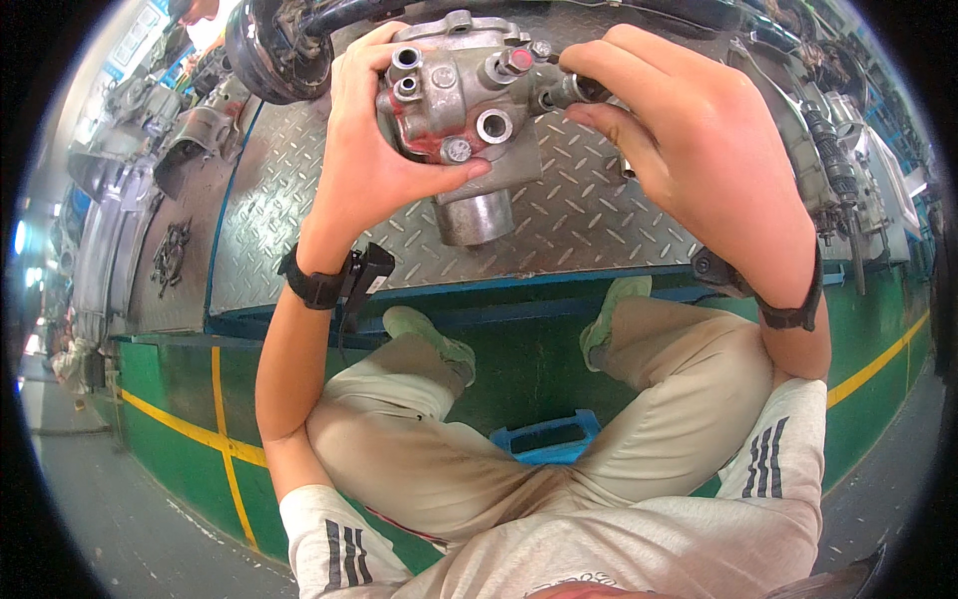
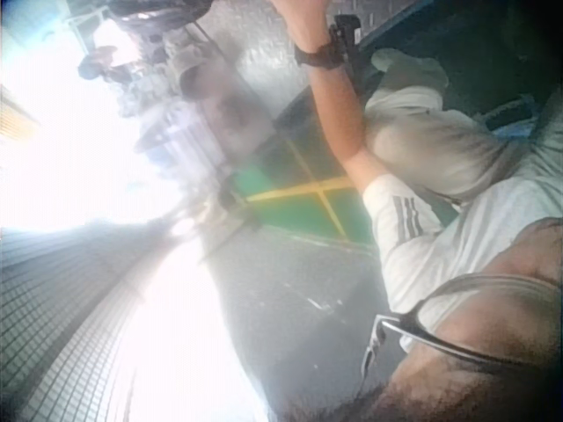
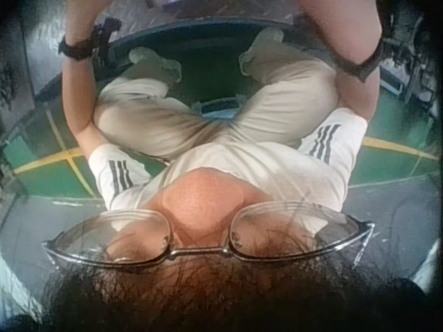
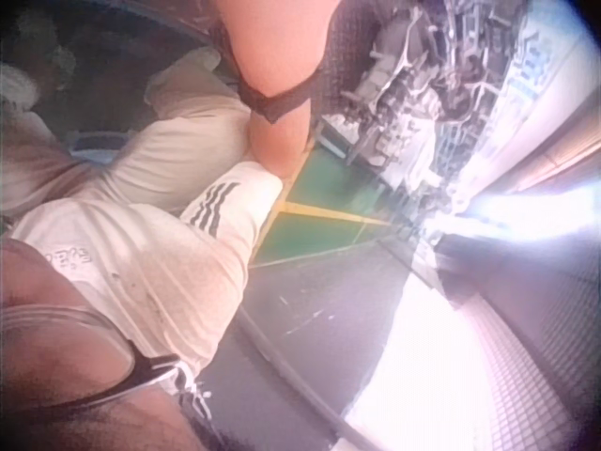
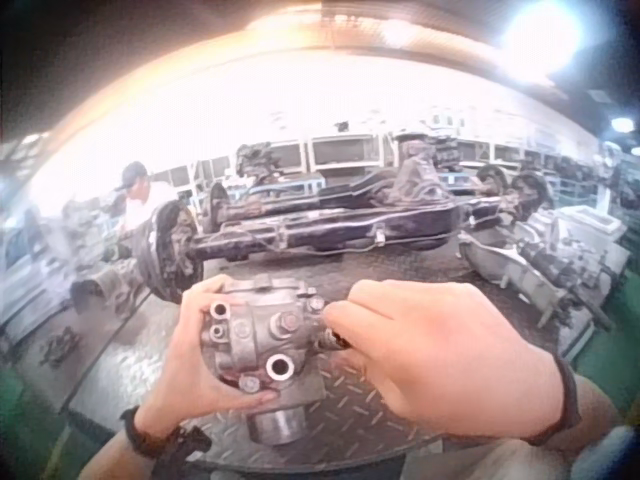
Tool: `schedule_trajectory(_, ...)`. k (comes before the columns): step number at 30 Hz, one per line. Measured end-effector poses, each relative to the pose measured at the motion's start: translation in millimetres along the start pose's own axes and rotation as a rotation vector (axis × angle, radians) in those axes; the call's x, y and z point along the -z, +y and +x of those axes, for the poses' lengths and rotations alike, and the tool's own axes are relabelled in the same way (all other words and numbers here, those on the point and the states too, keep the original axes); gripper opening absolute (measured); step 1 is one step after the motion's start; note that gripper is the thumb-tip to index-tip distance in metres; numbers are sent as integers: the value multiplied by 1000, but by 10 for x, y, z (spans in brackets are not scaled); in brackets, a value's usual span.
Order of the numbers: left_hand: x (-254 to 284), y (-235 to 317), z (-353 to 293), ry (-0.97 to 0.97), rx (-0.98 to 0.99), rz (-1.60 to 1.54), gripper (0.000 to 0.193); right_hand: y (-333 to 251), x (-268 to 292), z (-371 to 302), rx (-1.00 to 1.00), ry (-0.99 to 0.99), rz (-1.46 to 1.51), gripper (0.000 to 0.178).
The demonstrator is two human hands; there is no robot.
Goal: The person inserts metal components into a housing and secures them with fasteners while working at a metal table.
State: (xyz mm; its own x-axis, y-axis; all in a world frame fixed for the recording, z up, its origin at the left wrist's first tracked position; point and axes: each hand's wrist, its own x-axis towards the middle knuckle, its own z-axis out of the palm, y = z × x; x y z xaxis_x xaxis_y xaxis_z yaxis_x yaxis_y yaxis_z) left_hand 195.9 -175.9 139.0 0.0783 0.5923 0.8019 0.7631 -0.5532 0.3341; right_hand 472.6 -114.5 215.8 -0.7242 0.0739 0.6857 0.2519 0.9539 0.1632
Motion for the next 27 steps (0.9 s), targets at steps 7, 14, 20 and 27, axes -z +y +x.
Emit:
schedule_trajectory(7,42,18,-20,-29,8,-29,104,-125,-31,-3,-233,-67,194,27)
schedule_trajectory(14,71,61,23,-52,-37,63,100,-105,-114,15,-418,-131,-20,33)
schedule_trajectory(20,89,37,25,-50,-93,101,99,-202,-42,-14,-181,-113,177,42)
schedule_trajectory(27,89,27,25,-22,-123,74,98,-80,-28,-44,-171,-64,93,35)
